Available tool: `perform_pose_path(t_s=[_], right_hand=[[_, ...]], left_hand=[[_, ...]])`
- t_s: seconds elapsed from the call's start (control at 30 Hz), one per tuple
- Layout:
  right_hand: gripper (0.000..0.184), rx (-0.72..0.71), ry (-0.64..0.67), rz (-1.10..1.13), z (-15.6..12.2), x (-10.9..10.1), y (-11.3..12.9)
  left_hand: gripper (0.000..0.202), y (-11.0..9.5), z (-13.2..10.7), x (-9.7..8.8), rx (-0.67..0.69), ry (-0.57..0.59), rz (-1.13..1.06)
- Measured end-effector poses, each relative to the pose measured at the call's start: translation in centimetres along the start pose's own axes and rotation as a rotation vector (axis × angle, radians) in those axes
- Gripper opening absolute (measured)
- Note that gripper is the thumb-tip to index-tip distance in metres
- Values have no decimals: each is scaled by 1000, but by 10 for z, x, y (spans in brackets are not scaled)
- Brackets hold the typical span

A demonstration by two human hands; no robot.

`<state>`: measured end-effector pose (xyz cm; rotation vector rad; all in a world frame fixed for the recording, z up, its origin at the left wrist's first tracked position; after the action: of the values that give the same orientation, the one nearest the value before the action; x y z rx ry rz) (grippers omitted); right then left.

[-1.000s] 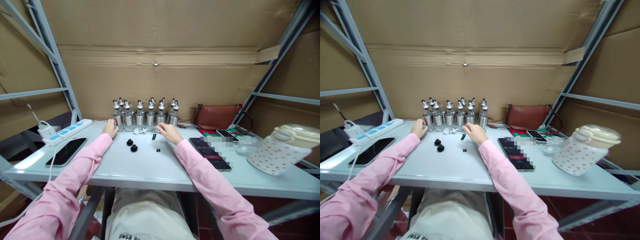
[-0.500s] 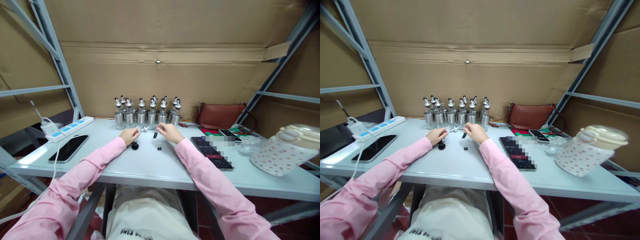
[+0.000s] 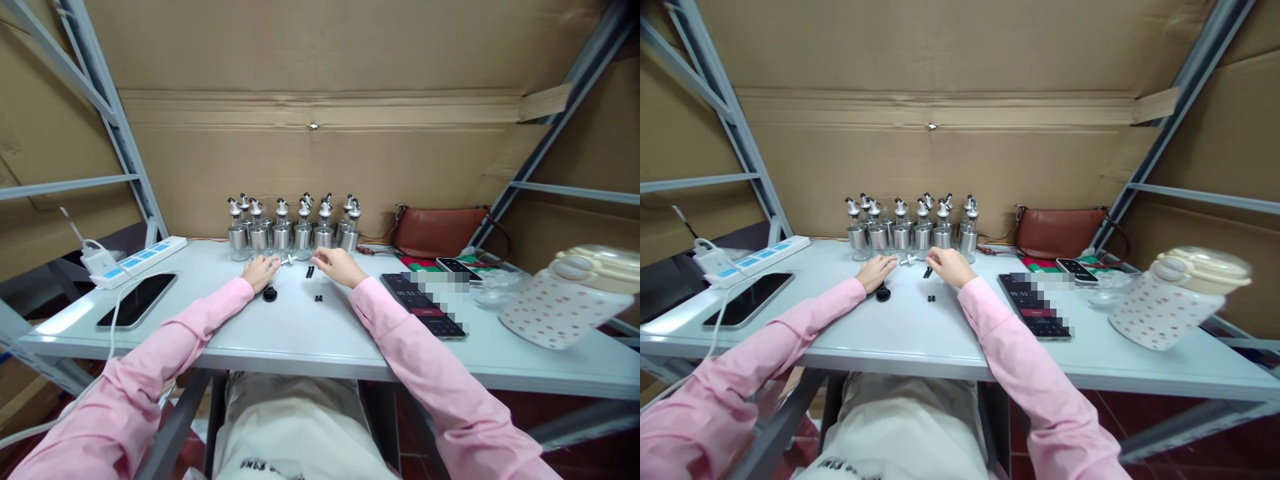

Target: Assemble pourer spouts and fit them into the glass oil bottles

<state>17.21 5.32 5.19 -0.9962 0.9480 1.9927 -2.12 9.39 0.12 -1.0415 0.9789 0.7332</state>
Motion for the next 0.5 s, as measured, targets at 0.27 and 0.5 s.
perform_pose_path(t_s=[0.27, 0.5], right_hand=[[18, -13, -3, 24, -1, -2, 2], [17, -11, -7, 26, -1, 0, 1]], left_hand=[[41, 6, 5, 3, 64, -59, -55], [20, -17, -11, -26, 407, -355, -58]])
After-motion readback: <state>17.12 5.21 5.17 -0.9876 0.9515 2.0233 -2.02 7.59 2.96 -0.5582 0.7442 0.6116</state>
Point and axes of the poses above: each hand's wrist, its own z-axis towards the middle knuckle, its own x-axis out of the palm, y = z × x, the point moved 6 cm from there along z, towards the middle knuckle
